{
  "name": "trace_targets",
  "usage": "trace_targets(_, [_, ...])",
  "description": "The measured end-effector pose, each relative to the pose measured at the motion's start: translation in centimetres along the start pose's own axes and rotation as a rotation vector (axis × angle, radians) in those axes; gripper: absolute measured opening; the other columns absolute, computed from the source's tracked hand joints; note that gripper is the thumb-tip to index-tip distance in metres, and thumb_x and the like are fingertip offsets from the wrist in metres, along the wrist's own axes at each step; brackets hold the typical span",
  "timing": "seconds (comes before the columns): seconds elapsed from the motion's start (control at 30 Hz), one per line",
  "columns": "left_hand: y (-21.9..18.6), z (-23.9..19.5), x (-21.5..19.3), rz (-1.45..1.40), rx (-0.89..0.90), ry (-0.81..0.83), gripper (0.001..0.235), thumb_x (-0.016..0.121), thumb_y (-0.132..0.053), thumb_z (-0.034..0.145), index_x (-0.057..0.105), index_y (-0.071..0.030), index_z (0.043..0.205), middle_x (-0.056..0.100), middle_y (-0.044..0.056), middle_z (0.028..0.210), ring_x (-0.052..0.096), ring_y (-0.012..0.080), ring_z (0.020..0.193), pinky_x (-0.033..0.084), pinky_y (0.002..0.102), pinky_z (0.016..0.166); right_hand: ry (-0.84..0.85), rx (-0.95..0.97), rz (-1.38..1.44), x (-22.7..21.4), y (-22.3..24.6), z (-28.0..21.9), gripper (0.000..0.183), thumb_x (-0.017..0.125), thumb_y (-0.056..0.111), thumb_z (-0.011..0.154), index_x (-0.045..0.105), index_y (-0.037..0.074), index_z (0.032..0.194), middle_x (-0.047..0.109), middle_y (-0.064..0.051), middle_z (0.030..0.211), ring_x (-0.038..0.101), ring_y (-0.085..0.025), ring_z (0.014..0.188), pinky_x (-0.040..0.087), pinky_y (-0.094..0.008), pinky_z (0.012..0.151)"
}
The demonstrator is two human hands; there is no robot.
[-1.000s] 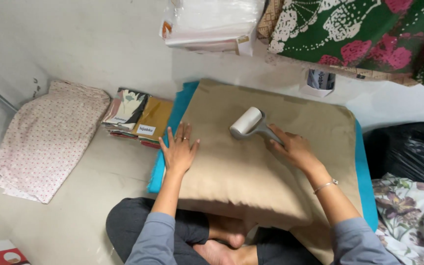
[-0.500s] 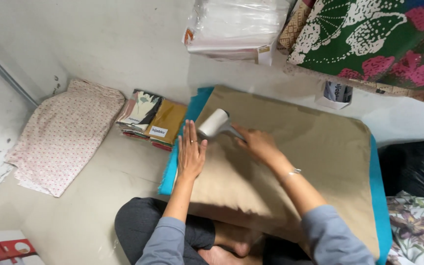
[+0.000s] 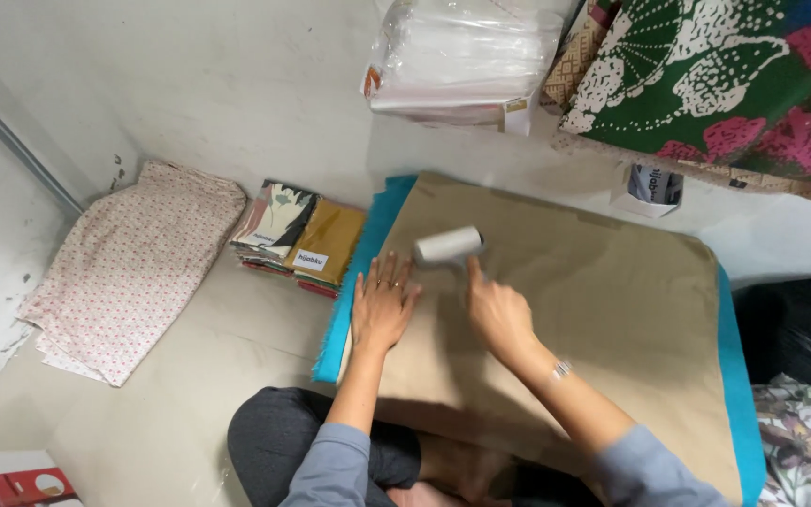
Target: The person smooths a beige fabric on a blue mat using a lint roller, then folds the fabric multiple times into a compact rectangular shape.
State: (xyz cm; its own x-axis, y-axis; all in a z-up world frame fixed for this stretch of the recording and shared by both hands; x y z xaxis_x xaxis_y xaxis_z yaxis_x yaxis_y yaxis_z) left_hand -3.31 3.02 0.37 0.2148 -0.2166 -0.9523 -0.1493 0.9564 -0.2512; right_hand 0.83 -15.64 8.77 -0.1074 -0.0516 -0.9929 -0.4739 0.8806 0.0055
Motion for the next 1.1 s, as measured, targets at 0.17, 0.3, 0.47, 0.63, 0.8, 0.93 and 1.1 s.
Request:
trace_targets(0.17, [0.3,0.2,0.3,-0.02,-0.004,0.012,0.063,0.047,-0.059,0.099,0.042,-0.032,0.156,0.036,0.003,0.165,0.03,0.033,0.152,0.024,0.059,0.121,-0.099,0.076,0.1,2.1,0.8,11.8,0.057,0.046,0.012,0.102,0.037,0.005,0.158,0.077,-0.024,0.097,0.078,-0.037,0.092,0.063,-0.051,0.071])
trace_targets(0.3, [0.6,0.4,0.6,-0.027,-0.013,0.018,0.064,0.047,-0.06,0.098,0.043,-0.031,0.155,0.036,0.003,0.165,0.031,0.0318,0.152,0.023,0.059,0.121,-0.038,0.126,0.022,2.3,0.8,12.6,0.055,0.046,0.018,0.105,0.039,0.007,0.158,0.078,-0.021,0.1,0.077,-0.034,0.095,0.062,-0.051,0.073])
trace_targets(0.47, [0.4,0.3,0.7,-0.059,-0.013,-0.031,0.062,0.046,-0.059,0.099,0.047,-0.027,0.152,0.04,0.006,0.162,0.033,0.034,0.151,0.023,0.06,0.12,0.015,0.124,-0.093,-1.4,3.1,2.6,0.052,0.041,0.016,0.101,0.046,-0.001,0.15,0.078,-0.017,0.086,0.079,-0.032,0.081,0.061,-0.052,0.064])
trace_targets(0.63, [0.5,0.1,0.9,-0.053,-0.018,-0.057,0.061,0.049,-0.058,0.098,0.048,-0.028,0.151,0.04,0.005,0.162,0.033,0.0335,0.151,0.024,0.06,0.12,-0.014,0.284,0.159,-0.3,3.3,8.1,0.052,0.024,0.02,0.109,0.058,-0.006,0.139,0.077,-0.026,0.091,0.077,-0.041,0.092,0.061,-0.057,0.071])
trace_targets(0.8, [0.7,0.5,0.8,-0.067,-0.03,-0.026,0.061,0.05,-0.058,0.097,0.048,-0.029,0.151,0.038,0.004,0.164,0.03,0.0327,0.152,0.022,0.063,0.119,-0.146,0.165,-0.025,3.4,1.5,15.2,0.051,0.043,0.009,0.1,0.046,-0.007,0.148,0.078,-0.017,0.09,0.079,-0.033,0.085,0.062,-0.052,0.067])
trace_targets(0.93, [0.5,0.4,0.6,-0.098,-0.043,0.001,0.062,0.048,-0.061,0.097,0.047,-0.031,0.151,0.038,0.003,0.164,0.031,0.0321,0.152,0.021,0.065,0.119,-0.064,0.161,-0.044,-0.2,2.5,6.2,0.05,0.041,0.01,0.098,0.05,-0.006,0.144,0.078,-0.017,0.089,0.079,-0.034,0.084,0.062,-0.052,0.066])
trace_targets(1.1, [0.6,0.3,1.2,-0.072,-0.039,-0.094,0.061,0.051,-0.059,0.097,0.05,-0.03,0.15,0.041,0.003,0.162,0.033,0.0335,0.15,0.023,0.068,0.116,0.055,0.067,-0.132,-1.8,2.4,-2.4,0.053,0.04,0.014,0.092,0.049,-0.005,0.14,0.076,-0.017,0.08,0.078,-0.037,0.077,0.061,-0.056,0.065])
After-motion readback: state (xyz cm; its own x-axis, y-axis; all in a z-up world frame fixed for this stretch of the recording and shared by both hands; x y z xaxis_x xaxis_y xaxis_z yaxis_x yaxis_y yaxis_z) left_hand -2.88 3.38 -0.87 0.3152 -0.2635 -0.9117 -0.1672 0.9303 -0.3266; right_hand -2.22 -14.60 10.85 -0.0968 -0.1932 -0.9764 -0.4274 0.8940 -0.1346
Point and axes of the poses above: each hand's wrist, its own z-axis towards the middle knuckle, its own x-axis out of the palm, y = z × x, the point moved 3 cm from there along z, towards the middle knuckle
